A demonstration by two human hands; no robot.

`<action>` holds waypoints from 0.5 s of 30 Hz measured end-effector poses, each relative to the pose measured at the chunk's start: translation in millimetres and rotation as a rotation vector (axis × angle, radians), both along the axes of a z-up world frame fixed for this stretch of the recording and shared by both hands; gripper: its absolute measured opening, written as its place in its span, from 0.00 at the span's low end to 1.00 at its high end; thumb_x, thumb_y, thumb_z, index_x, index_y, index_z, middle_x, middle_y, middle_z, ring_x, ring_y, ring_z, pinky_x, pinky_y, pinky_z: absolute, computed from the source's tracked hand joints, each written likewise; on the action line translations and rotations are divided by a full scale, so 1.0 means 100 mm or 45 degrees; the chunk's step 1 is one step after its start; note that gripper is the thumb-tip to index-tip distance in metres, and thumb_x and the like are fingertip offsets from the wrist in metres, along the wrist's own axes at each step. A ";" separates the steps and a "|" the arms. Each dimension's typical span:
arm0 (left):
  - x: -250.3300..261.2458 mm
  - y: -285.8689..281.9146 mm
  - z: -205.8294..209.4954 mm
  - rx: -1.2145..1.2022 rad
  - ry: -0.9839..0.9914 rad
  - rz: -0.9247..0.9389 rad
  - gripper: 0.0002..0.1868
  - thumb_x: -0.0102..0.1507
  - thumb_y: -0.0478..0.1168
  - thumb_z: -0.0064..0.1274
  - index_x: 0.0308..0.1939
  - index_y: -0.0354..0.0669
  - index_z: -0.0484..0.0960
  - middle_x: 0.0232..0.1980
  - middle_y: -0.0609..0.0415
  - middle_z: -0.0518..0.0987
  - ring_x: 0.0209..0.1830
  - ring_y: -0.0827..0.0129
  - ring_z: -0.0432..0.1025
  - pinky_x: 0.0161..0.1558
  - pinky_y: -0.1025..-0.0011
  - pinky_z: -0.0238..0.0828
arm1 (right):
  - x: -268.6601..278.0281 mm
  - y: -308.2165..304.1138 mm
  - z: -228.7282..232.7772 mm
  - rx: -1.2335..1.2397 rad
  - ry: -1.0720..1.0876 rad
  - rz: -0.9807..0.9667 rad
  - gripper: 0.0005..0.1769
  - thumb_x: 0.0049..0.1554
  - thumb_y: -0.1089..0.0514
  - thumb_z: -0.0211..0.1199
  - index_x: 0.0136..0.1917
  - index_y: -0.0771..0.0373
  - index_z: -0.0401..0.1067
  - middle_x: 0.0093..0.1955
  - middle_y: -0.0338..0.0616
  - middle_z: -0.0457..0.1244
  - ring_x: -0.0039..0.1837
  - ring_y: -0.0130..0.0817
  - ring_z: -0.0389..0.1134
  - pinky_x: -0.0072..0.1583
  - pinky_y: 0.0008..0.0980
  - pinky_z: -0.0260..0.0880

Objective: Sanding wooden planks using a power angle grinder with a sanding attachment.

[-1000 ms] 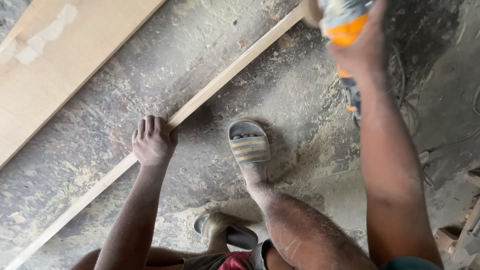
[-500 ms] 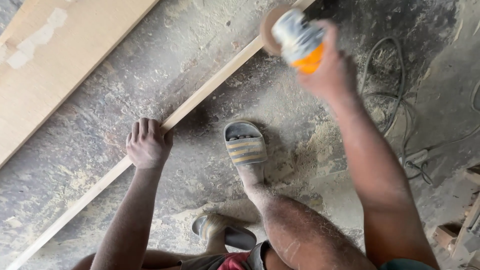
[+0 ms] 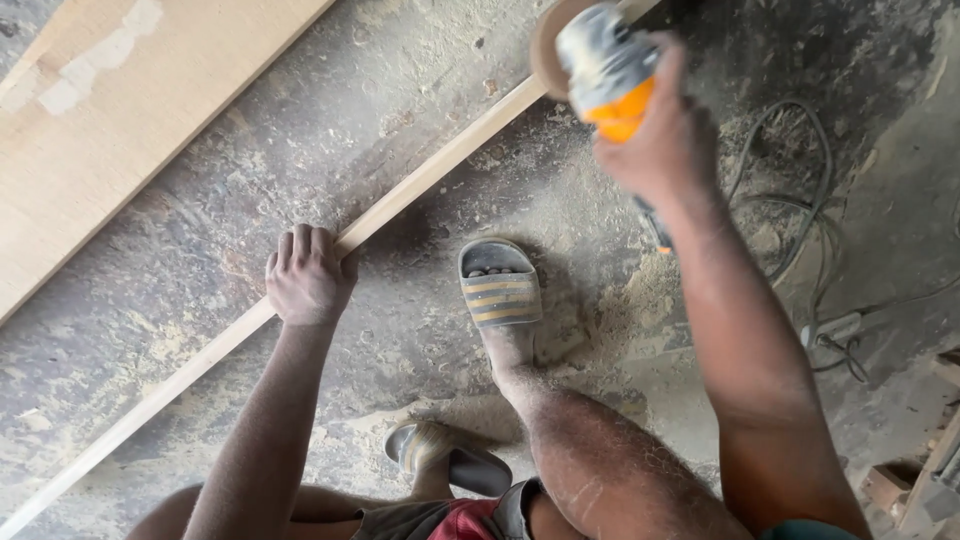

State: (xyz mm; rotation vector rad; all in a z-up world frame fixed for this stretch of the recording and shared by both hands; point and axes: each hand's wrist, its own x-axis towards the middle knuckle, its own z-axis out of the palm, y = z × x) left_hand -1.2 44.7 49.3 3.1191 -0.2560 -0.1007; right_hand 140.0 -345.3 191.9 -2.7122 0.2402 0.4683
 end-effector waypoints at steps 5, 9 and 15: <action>-0.11 0.11 -0.33 -0.071 -0.043 -0.006 0.16 0.55 0.51 0.68 0.33 0.50 0.77 0.35 0.60 0.72 0.34 0.68 0.72 0.34 0.70 0.71 | -0.42 0.47 -0.16 0.132 -0.069 0.220 0.48 0.47 0.70 0.73 0.73 0.62 0.49 0.43 0.61 0.66 0.37 0.54 0.71 0.36 0.48 0.73; -0.16 0.11 -0.39 -0.076 -0.093 0.016 0.24 0.46 0.56 0.73 0.33 0.50 0.78 0.34 0.59 0.71 0.37 0.63 0.73 0.38 0.67 0.70 | -0.72 0.57 -0.36 0.095 -0.079 0.290 0.49 0.45 0.59 0.72 0.76 0.59 0.51 0.44 0.67 0.68 0.41 0.68 0.73 0.43 0.59 0.72; -0.03 0.00 0.01 0.000 0.039 0.007 0.14 0.60 0.48 0.66 0.35 0.50 0.77 0.37 0.59 0.74 0.34 0.71 0.72 0.33 0.72 0.73 | -0.57 0.22 -0.32 0.135 -0.014 0.245 0.49 0.51 0.62 0.78 0.73 0.55 0.48 0.40 0.50 0.67 0.30 0.39 0.67 0.24 0.34 0.67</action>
